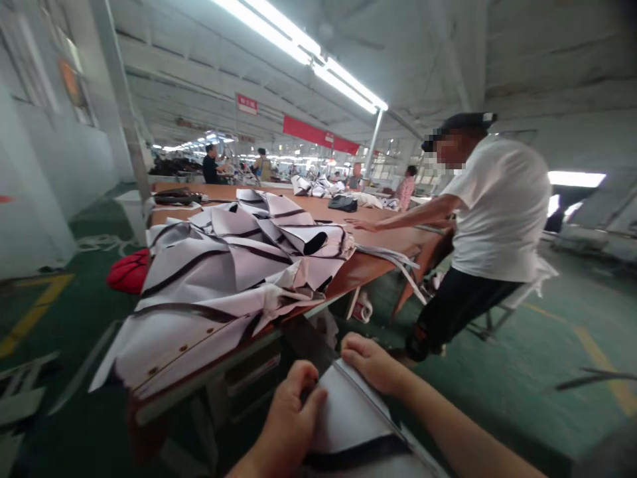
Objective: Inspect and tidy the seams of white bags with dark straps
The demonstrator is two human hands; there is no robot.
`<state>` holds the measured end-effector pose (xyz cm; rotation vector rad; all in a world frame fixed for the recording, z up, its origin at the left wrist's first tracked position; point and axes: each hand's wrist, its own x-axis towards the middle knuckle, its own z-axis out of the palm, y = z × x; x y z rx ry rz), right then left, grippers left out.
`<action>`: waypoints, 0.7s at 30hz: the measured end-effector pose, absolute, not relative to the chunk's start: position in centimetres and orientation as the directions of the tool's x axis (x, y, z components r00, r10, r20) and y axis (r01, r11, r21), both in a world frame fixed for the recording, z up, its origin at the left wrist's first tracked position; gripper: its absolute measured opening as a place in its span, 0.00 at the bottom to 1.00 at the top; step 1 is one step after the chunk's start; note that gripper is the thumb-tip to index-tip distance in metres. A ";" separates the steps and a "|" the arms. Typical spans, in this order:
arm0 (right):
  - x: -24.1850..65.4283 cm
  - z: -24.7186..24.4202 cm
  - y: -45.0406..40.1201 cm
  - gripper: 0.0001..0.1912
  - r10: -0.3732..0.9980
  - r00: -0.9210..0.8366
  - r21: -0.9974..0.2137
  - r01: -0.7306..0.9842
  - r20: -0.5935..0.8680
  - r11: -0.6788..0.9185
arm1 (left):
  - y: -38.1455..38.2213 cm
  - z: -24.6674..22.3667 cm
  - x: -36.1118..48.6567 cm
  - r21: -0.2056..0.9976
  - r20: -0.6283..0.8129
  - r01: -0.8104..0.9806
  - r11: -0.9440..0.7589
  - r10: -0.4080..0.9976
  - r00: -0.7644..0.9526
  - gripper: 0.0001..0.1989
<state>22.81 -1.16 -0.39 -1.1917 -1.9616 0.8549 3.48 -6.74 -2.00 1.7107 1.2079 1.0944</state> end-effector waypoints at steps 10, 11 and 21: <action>19.5 1.9 1.1 0.08 0.945 -0.327 -0.905 0.407 -0.016 0.125 | -1.2 -1.2 -0.8 0.736 0.387 0.533 -0.417 0.906 0.174 0.08; 19.5 2.2 1.1 0.09 0.944 -0.326 -0.911 0.401 -0.039 0.101 | -1.4 -1.2 -0.7 0.673 0.479 0.559 -0.484 0.861 0.169 0.08; 18.6 1.9 1.2 0.12 0.964 -0.239 -0.892 0.451 -0.116 0.005 | -3.3 -0.5 -1.1 0.221 0.527 0.549 -0.806 0.572 0.628 0.17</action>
